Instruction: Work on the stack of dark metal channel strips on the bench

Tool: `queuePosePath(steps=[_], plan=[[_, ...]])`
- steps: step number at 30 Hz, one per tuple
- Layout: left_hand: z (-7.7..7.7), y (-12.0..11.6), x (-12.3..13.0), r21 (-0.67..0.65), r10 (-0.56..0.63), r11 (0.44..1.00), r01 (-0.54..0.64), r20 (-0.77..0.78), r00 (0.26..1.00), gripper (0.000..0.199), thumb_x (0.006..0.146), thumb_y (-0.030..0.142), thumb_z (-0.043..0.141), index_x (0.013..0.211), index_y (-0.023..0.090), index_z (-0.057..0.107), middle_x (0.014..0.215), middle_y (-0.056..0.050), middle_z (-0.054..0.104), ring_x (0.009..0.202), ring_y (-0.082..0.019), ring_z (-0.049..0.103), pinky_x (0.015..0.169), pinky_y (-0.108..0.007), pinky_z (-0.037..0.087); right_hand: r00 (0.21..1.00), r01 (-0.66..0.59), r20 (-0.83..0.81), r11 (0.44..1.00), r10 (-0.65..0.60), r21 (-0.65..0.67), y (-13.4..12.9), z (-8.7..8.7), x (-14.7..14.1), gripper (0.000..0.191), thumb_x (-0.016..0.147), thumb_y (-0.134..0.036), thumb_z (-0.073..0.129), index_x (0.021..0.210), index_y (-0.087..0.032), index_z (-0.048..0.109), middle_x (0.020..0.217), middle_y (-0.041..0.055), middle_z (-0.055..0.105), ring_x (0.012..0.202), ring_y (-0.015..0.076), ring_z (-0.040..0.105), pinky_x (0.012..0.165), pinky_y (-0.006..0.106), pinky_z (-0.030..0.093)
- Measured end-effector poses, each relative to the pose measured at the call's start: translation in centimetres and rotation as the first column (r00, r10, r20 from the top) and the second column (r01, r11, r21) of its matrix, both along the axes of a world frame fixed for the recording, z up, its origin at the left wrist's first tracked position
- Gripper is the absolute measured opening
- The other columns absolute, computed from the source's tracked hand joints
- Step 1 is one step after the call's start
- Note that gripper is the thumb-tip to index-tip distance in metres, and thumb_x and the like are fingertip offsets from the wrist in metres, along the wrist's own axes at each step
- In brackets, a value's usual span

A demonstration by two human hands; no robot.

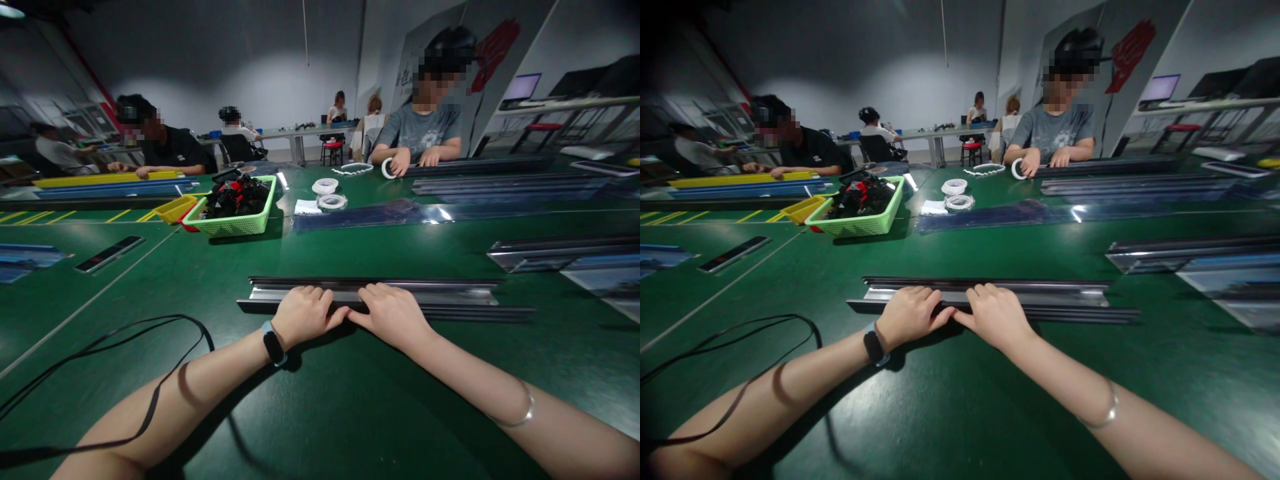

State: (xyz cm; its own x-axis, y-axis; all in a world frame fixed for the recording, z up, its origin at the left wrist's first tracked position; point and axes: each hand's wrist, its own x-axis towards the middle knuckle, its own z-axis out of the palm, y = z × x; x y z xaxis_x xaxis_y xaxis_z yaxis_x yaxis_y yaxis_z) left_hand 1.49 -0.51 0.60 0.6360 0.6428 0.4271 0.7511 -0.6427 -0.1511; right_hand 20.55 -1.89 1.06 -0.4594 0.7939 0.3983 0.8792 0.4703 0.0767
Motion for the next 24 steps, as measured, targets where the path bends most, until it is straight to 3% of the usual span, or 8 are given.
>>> queuePosePath(steps=[11, 24], plan=[[0.24, -0.19, 0.64, 0.008, -0.106, 0.994, 0.106, -0.019, 0.994, 0.026, 0.084, 0.035, 0.035, 0.074, 0.016, 0.049, 0.068, -0.004, 0.051, 0.068, -0.014, 0.048, 0.061, -0.028, 0.036, 0.996, -0.048, 0.078, 0.998, 0.051, -0.041, 0.57, -0.46, -0.09, 0.037, 0.084, -0.046, 0.035, 0.075, -0.015, 0.053, 0.068, 0.0062, 0.057, 0.066, 0.0179, 0.054, 0.056, 0.027, 0.029], [-0.05, 0.44, 0.29, 0.004, -0.018, 1.000, 0.018, -0.006, 1.000, 0.036, 0.083, 0.045, 0.035, 0.071, 0.015, 0.051, 0.068, -0.005, 0.053, 0.067, -0.015, 0.051, 0.060, -0.028, 0.039, 0.997, -0.074, 0.015, 0.997, 0.074, 0.002, 0.78, -0.21, 0.28, 0.034, 0.082, -0.045, 0.040, 0.075, -0.016, 0.054, 0.070, 0.0050, 0.057, 0.067, 0.0162, 0.052, 0.060, 0.027, 0.029]])
